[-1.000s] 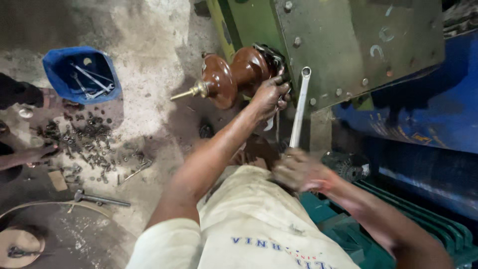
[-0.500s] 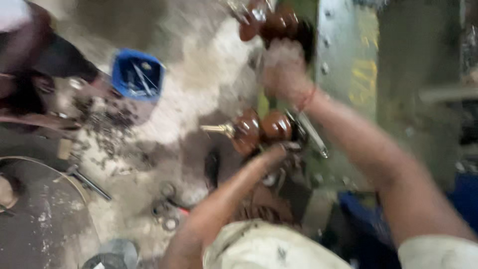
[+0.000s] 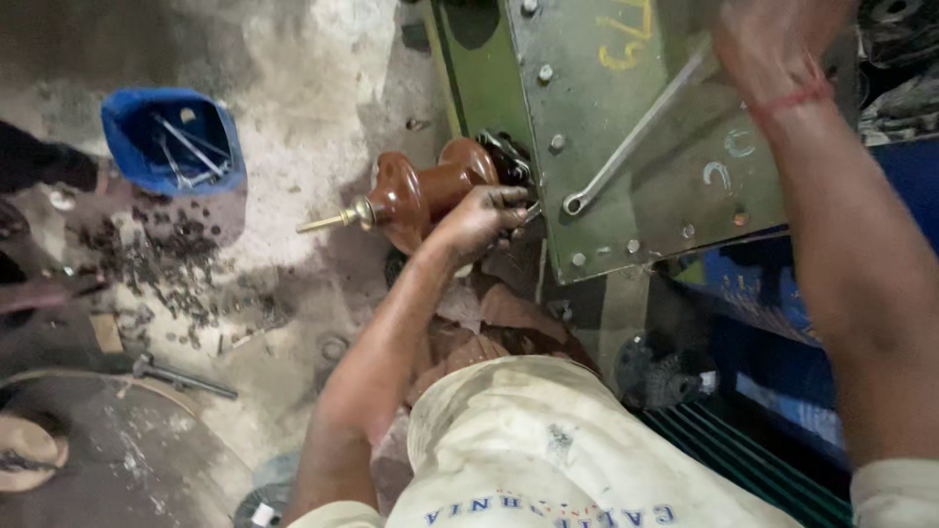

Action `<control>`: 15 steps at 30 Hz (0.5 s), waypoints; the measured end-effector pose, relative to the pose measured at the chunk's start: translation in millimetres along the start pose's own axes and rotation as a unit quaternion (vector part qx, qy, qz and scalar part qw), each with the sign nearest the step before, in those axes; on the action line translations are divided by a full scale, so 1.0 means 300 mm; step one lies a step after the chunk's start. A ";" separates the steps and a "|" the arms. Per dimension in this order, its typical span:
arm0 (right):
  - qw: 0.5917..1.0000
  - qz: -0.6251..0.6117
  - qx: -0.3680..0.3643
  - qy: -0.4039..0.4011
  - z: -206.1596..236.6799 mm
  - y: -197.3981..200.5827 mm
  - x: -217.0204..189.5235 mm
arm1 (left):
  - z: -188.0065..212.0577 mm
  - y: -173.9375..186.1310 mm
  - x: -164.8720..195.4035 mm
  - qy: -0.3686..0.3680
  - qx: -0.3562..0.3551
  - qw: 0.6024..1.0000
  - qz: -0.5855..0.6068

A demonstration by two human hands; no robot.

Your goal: The person uses wrenches to loosen and remove bolts from the green metal housing of an electrical machine with brown porcelain bushings, working bolt by bolt around the unit. Removed bolts and fasteners drop onto the floor beside them as they move to the next fastener.

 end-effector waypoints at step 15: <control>0.969 -0.242 -0.038 0.012 0.602 0.061 0.070 | 0.023 -0.014 0.103 -0.025 0.011 0.937 -0.349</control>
Point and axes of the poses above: each hand's wrist, its own z-axis away from the middle knuckle, its own y-axis out of the back of the hand, x = y × z, the point moved 1 cm from there along -z, towards the middle knuckle, and after that the axes turned 15 degrees about -z, right-handed, at the moved point
